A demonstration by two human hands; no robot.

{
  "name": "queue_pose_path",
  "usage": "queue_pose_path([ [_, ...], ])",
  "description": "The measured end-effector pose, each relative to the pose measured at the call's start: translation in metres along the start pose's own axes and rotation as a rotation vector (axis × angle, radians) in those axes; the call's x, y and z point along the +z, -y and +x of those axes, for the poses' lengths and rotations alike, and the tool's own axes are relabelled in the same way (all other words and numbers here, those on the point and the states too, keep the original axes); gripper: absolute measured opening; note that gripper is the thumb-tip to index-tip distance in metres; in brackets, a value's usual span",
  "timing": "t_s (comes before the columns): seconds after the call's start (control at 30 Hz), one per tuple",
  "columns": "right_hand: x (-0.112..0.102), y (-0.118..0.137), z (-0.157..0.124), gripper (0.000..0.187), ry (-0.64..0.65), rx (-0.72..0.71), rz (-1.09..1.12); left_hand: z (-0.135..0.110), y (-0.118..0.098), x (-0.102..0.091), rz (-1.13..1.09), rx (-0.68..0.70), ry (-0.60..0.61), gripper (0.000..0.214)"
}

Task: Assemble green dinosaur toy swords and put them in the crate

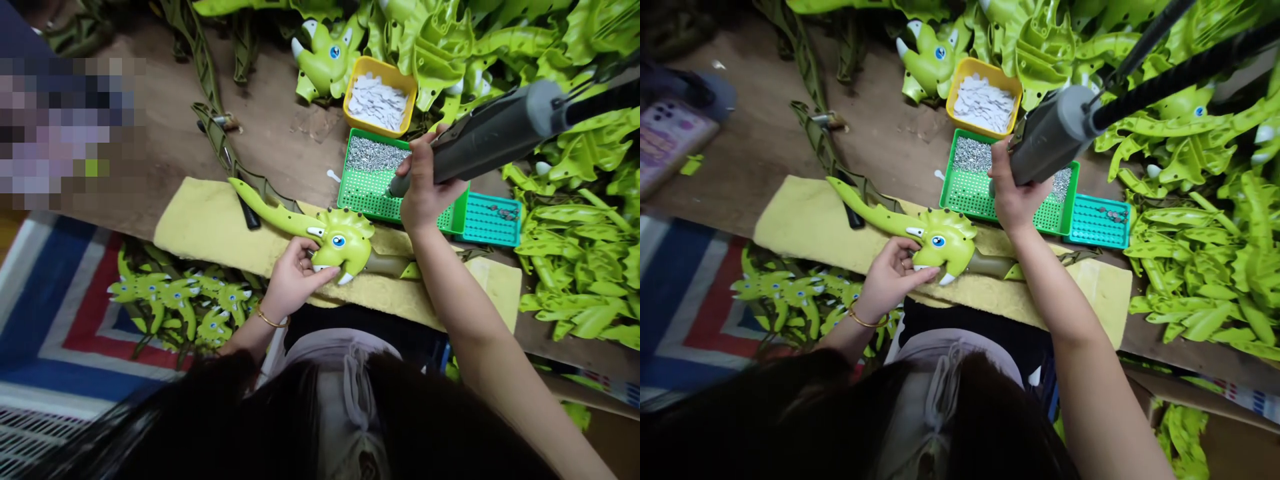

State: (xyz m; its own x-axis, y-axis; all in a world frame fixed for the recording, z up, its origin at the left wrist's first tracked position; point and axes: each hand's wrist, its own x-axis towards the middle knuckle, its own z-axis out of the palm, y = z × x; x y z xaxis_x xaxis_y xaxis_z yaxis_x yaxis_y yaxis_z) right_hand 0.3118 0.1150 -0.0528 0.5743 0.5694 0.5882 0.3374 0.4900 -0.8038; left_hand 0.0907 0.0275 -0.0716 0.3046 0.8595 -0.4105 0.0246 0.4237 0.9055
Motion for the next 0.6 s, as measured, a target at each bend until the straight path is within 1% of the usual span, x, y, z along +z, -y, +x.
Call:
queue_pose_path([
  [0.1, 0.000, 0.002, 0.004, 0.031, 0.009, 0.022, -0.048, -0.001, 0.001, 0.000, 0.003, 0.002, 0.001, 0.054],
  [0.17, 0.001, 0.011, 0.009, 0.029, -0.011, -0.006, 0.020, -0.001, 0.001, 0.001, 0.004, -0.007, -0.005, 0.054],
  [0.27, 0.002, 0.035, 0.010, 0.024, -0.035, -0.068, 0.188, -0.003, -0.001, 0.004, -0.008, -0.013, -0.027, 0.056],
  [0.33, 0.002, 0.055, 0.003, 0.025, -0.018, -0.073, 0.231, -0.003, -0.002, 0.007, -0.024, -0.018, -0.042, 0.057],
  [0.37, 0.001, 0.064, -0.003, 0.025, 0.007, -0.064, 0.209, -0.003, -0.002, 0.008, -0.034, -0.021, -0.051, 0.058],
  [0.47, -0.002, 0.083, -0.022, 0.030, 0.116, -0.032, 0.052, -0.003, -0.001, 0.012, -0.048, -0.021, -0.082, 0.060],
  [0.53, -0.005, 0.089, -0.030, 0.031, 0.160, -0.030, -0.019, -0.003, 0.000, 0.013, -0.043, -0.010, -0.095, 0.061],
  [0.6, -0.008, 0.089, -0.033, 0.032, 0.168, -0.034, -0.029, -0.003, 0.000, 0.013, -0.040, -0.002, -0.096, 0.061],
])
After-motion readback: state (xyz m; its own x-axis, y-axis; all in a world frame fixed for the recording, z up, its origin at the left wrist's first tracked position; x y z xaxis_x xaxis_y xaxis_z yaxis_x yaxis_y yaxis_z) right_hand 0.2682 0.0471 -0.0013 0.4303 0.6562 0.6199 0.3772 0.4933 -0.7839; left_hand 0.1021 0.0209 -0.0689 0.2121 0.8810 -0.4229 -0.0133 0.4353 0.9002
